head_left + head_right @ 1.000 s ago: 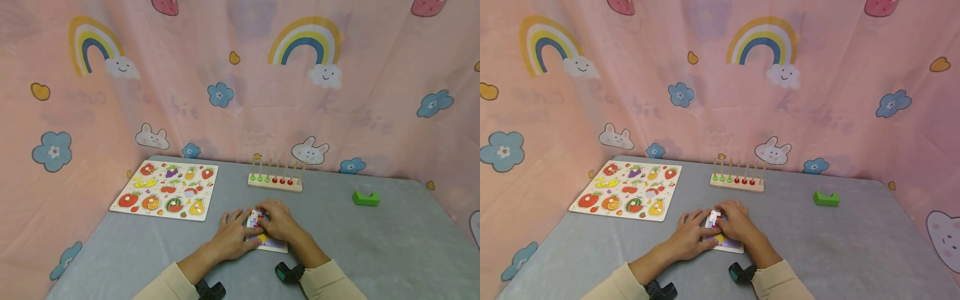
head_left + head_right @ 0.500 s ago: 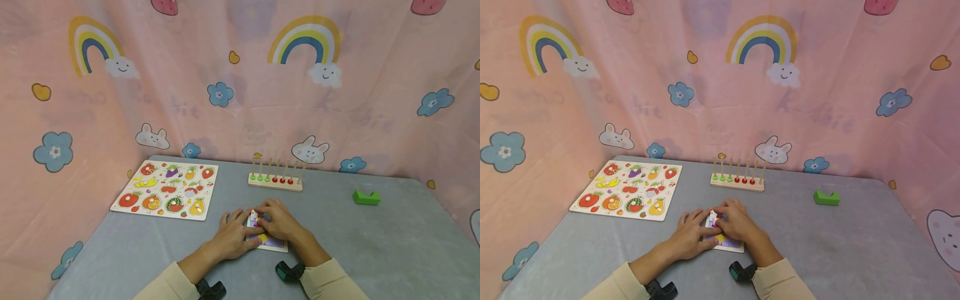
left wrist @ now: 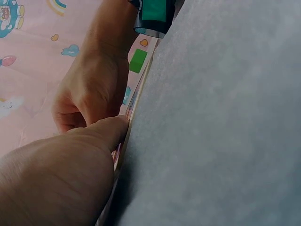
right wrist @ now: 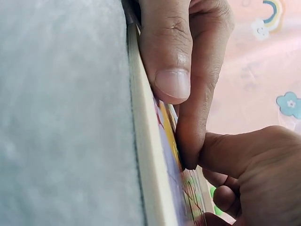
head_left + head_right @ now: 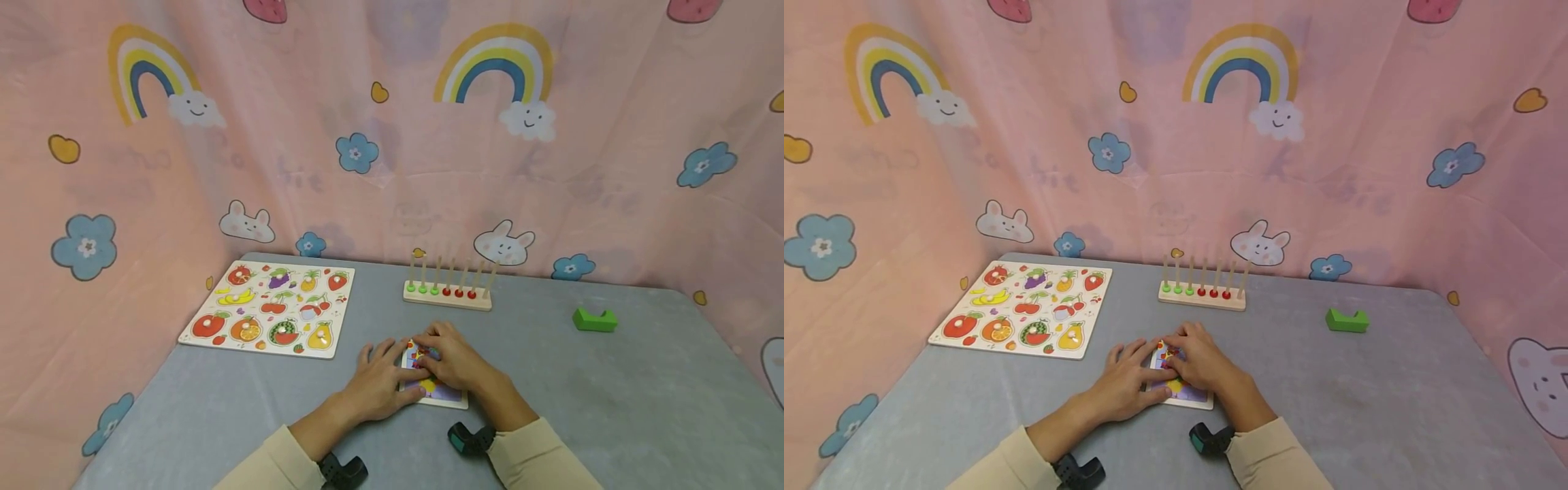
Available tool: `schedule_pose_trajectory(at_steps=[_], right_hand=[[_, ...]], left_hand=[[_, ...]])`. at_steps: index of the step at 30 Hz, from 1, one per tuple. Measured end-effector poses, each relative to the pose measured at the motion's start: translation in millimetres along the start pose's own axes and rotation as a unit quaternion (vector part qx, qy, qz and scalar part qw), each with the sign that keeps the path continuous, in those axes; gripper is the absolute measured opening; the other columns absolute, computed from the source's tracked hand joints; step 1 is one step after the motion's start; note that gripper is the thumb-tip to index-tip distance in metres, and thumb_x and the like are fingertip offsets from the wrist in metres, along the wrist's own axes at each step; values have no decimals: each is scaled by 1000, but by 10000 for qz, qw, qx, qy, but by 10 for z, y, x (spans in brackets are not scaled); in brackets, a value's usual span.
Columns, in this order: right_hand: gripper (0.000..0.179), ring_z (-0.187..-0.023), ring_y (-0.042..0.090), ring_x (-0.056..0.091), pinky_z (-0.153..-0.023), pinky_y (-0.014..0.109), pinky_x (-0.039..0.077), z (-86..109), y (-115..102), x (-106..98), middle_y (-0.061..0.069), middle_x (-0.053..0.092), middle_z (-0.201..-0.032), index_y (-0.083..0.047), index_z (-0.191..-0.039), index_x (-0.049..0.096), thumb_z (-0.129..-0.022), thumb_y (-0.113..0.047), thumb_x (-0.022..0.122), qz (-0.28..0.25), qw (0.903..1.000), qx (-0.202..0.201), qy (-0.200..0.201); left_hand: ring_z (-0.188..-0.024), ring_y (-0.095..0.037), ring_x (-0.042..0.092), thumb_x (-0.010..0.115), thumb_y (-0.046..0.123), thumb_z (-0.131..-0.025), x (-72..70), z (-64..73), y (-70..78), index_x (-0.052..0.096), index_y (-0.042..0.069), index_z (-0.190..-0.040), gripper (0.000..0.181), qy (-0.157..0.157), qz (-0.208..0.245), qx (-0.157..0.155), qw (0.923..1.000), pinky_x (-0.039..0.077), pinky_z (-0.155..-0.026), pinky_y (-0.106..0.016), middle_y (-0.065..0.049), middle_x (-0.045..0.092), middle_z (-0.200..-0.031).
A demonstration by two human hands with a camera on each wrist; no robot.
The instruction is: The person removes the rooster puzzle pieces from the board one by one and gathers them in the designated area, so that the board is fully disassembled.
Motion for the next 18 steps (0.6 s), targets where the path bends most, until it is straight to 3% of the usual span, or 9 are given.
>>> schedule_pose_trajectory(at_steps=[6, 12, 18], right_hand=[[34, -93, 19, 47, -77, 39, 42, -11, -11, -7, -1, 52, -98, -1, -120, 67, -89, -13, 70, 307, 9993, -225, 69], [26, -92, 21, 54, -79, 42, 46, -18, 16, -23, 3, 60, -98, -3, -109, 72, -86, -16, 73, 402, 9951, -662, 614], [26, -95, 21, 57, -81, 42, 49, 49, 12, -159, 3, 60, -102, -1, -109, 71, -87, -15, 73, -186, 9973, -248, 666]], left_hand=[[-137, -38, 27, 58, 51, -92, -11, 12, -12, 65, 37, -127, 38, 42, 21, -25, 10000, 17, -100, -67, -8, 31, -153], [-135, -37, 29, 58, 51, -92, -13, 20, -21, 64, 38, -127, 38, 93, -16, -18, 10000, 19, -99, -66, -9, 33, -152], [-135, -37, 29, 58, 52, -92, 1, 5, -20, 61, 41, -129, 39, 115, 7, -5, 9999, 19, -99, -67, -9, 32, -153]])
Point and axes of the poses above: each hand's wrist, its own z-axis away from the middle knuckle, its own x-axis out of the palm, y = z × x, the point moved 2 cm from there along -z, towards the middle knuckle
